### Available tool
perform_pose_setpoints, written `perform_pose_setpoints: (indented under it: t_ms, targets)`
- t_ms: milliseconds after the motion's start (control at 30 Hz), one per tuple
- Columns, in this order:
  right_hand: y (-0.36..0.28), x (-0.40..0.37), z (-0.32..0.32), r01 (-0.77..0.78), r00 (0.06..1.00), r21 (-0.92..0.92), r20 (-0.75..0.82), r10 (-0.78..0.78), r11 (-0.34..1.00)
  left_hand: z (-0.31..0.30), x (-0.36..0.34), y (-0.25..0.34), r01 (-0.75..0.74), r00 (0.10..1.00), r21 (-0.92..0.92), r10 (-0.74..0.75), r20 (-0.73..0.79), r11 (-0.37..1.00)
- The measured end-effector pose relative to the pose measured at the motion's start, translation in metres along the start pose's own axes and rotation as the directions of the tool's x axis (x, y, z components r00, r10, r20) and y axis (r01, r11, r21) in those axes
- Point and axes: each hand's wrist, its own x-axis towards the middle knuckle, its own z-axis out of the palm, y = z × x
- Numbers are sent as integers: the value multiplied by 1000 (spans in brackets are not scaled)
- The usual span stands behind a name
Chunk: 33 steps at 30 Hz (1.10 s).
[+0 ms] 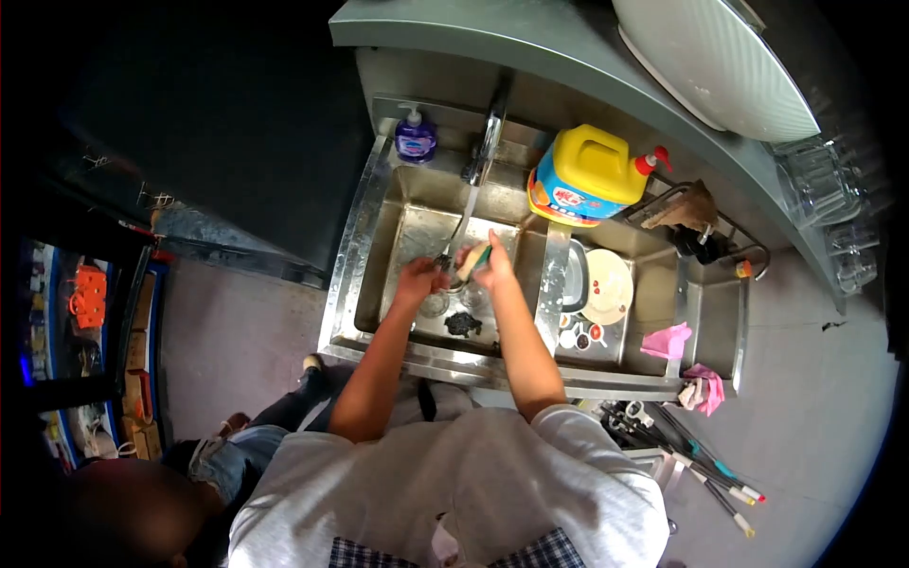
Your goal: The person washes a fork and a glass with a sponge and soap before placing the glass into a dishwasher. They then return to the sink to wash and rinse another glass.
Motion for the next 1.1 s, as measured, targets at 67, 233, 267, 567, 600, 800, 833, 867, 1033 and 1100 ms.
perform_pose_setpoints:
  t_ms: [67,233,267,567,600,800,833,867,1033,1100]
  targets:
    - [13,-3,-2,1,995,-2,98,-1,1000,9,0,9,18,999,13,-18,34,1000]
    - [17,-31,-28,-65,976,19,212,59,998,4,-9,7,-8,994,65,1,111,998]
    - [16,-37,-34,-40,977,28,212,33,999,2,-10,4,-14,992,89,2,129,996]
    - [51,-64,-49,228,936,132,243,-255,965,28,-52,-5,152,948,120,-179,264,981]
    - [53,-69,-35,266,912,160,277,-302,951,32,-50,-3,130,947,117,-158,279,985]
    - [53,-100,-8,410,903,-456,322,-283,790,38,-38,8,13,931,185,-80,357,983]
    - [54,-103,-4,429,902,-548,298,-311,719,40,-41,10,21,933,184,-85,349,983]
    - [56,-95,-2,486,873,-535,270,-405,691,40,-46,13,17,938,174,-76,337,985]
    - [27,-60,14,555,812,-496,150,-564,667,33,-66,13,79,939,158,-126,319,984]
    - [5,-39,15,562,805,-493,143,-576,664,29,-79,12,149,940,79,-166,297,986]
